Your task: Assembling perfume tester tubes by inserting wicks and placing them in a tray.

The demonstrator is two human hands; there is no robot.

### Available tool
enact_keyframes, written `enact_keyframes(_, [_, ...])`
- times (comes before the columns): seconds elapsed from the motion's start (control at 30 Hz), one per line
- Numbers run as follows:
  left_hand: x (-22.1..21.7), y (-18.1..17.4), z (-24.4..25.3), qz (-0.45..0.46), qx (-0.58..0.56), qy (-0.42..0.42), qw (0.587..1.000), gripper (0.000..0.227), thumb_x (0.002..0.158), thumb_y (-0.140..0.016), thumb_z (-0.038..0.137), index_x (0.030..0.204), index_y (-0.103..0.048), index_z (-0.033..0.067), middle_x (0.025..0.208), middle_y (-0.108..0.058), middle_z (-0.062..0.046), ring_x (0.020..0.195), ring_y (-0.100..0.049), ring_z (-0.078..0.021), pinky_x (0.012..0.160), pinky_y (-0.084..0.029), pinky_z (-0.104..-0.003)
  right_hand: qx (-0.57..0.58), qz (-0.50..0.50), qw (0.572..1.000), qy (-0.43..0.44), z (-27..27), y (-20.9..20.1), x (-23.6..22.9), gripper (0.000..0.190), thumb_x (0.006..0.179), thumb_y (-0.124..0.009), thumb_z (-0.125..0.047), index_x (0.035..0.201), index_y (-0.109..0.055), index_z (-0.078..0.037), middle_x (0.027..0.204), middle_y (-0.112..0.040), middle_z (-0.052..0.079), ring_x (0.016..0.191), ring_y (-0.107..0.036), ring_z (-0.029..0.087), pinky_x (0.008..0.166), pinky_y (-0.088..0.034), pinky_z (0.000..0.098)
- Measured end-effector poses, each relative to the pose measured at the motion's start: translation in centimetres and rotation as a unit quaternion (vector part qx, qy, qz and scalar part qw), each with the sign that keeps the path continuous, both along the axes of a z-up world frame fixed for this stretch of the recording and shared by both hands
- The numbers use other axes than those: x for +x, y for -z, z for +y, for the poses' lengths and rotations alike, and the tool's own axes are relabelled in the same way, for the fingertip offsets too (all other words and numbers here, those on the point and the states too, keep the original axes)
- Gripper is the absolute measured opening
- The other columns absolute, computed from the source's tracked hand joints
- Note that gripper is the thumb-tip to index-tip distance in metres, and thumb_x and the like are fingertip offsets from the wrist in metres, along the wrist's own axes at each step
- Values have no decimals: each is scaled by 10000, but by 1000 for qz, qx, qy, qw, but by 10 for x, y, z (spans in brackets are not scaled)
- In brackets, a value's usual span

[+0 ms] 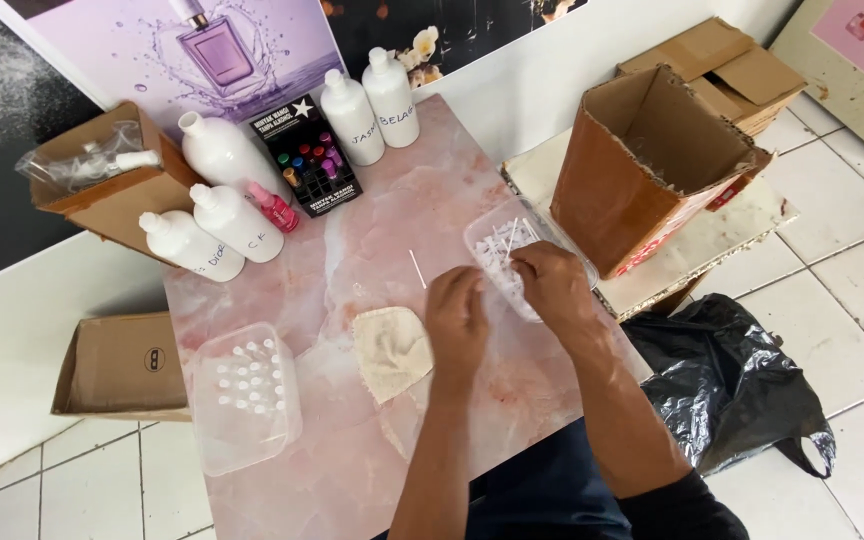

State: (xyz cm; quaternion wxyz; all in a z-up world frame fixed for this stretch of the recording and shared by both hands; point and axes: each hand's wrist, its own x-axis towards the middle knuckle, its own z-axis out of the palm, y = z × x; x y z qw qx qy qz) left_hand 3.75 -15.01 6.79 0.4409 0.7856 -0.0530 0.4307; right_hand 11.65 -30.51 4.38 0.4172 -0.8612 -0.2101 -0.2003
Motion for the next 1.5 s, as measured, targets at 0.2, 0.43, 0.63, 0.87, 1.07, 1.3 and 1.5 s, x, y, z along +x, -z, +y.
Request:
enact_keyframes(0.2, [57,79,-58,256,238,-39,936,352,766,-731,171,1117,-739,149,1211,-670,-88,1261,-553,-321,1150,-302,-542,-233,385,887,102,1,7,39,386,899,-647,-119,1274,-695,-198,1248,-701,105,1194,-667,392,1056,-494,532])
enact_keyframes(0.43, [68,93,-71,357,225,-62,904,249,825,-720,158,1071,-760,152,1248,-663,-67,1312,-486,-284,1163,-219,-632,-120,485,856,134,12,-15,31,382,856,-670,-166,1233,-692,-106,1256,-700,184,1238,-629,431,1061,-468,586])
enact_keyframes(0.63, [70,106,-71,347,210,-66,912,223,862,-679,211,1069,-758,182,1169,-680,-46,1252,-526,-260,1164,-223,-654,-323,344,879,70,-10,28,46,291,905,-642,-153,1132,-788,-262,1159,-746,144,1167,-670,477,967,-517,633])
enact_keyframes(0.87, [55,77,-64,308,220,-47,925,353,839,-705,154,1192,-706,155,1245,-660,-77,1270,-556,-305,1173,-225,-673,-334,316,884,86,-13,8,39,335,921,-599,-182,1117,-791,-375,1052,-781,143,1105,-706,438,943,-556,526])
enact_keyframes(1.07, [51,55,-47,116,208,-44,970,421,886,-659,79,1305,-653,114,1304,-629,-96,1289,-566,-299,1127,-402,-507,-232,217,948,33,-5,-71,0,349,998,-520,-121,1278,-678,-257,1012,-770,191,1047,-712,427,950,-557,551])
enact_keyframes(1.3, [16,18,-8,21,138,14,990,250,967,-616,-13,1139,-742,118,1061,-697,-48,1013,-708,-221,917,-564,-289,-43,209,973,-90,10,-108,-19,517,828,-669,52,1317,-665,-119,839,-786,102,690,-741,224,684,-610,386])
enact_keyframes(1.5, [-8,-9,36,8,23,-2,1000,229,927,-652,-65,1015,-783,100,909,-717,-65,834,-726,-236,766,-601,-315,235,272,920,-158,48,-88,-34,130,820,-804,38,943,-787,1,889,-768,122,762,-700,133,697,-623,280])
